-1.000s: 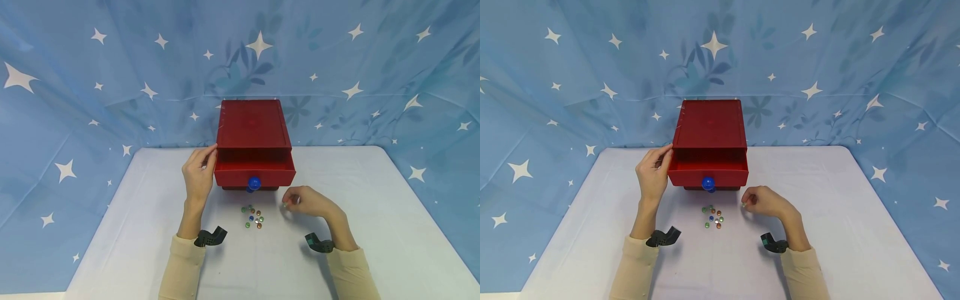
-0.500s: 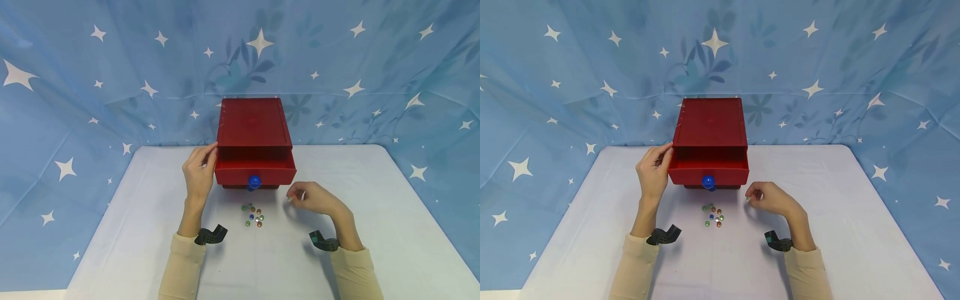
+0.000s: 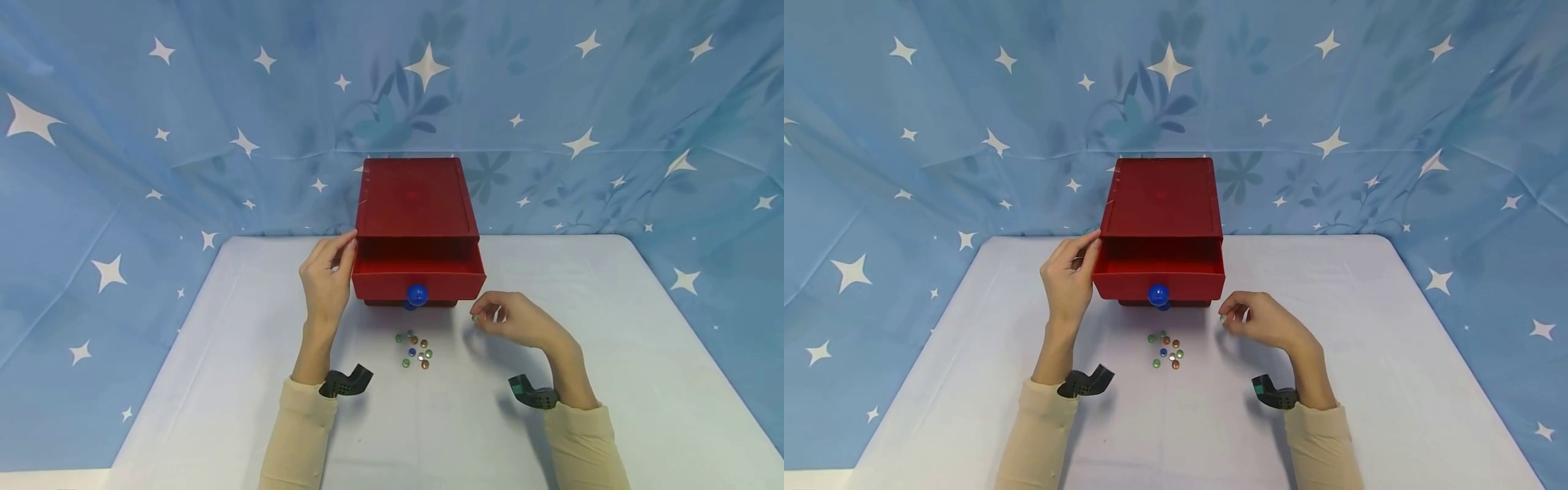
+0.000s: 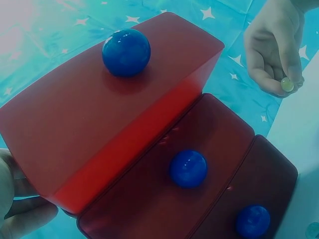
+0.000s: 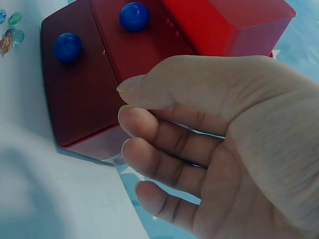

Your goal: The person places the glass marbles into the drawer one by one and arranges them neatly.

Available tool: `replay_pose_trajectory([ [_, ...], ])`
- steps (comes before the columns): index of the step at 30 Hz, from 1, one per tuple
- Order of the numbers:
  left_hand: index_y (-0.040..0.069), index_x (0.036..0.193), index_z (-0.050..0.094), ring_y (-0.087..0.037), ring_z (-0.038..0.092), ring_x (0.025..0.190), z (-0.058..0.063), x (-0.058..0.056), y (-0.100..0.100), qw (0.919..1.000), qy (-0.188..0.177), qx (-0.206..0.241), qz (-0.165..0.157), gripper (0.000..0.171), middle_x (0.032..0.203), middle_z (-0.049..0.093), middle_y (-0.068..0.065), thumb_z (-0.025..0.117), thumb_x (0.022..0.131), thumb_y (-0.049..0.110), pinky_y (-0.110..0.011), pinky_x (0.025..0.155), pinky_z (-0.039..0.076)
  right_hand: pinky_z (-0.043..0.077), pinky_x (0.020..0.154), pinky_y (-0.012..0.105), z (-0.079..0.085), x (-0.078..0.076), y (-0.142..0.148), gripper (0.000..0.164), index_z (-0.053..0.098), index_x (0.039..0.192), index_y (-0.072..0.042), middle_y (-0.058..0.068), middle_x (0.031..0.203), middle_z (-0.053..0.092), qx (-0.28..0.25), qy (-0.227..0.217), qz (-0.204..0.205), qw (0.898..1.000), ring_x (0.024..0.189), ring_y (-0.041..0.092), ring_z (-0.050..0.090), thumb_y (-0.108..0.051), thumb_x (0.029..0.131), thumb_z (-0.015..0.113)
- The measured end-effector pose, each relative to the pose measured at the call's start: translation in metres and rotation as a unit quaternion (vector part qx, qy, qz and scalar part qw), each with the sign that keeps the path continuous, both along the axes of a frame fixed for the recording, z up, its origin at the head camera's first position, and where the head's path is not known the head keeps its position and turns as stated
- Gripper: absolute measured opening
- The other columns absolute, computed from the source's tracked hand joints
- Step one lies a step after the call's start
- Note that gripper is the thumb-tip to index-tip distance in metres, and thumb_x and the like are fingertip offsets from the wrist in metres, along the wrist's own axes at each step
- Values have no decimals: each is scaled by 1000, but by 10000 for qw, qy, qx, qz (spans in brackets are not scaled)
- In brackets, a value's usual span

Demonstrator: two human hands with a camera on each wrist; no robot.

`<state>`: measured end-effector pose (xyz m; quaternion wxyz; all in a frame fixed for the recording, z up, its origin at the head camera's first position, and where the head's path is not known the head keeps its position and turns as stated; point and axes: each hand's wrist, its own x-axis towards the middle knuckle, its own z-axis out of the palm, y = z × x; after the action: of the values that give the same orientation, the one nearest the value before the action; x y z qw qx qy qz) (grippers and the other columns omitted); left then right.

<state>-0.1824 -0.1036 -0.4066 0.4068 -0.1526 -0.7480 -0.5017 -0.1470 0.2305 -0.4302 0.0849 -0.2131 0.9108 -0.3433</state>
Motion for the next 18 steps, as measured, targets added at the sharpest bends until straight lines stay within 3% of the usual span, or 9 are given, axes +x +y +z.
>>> replay_pose_trajectory([
  [18, 8, 114, 76, -21, 71, 79, -1, -2, 1, 10000, 37, 79, 18, 21, 97, 74, -11, 67, 96, 14, -12, 77, 56, 50, 73, 24, 4, 2, 4, 12, 71, 98, -16, -8, 84, 68, -158, 113, 110, 9998, 80, 8, 58, -8, 88, 71],
])
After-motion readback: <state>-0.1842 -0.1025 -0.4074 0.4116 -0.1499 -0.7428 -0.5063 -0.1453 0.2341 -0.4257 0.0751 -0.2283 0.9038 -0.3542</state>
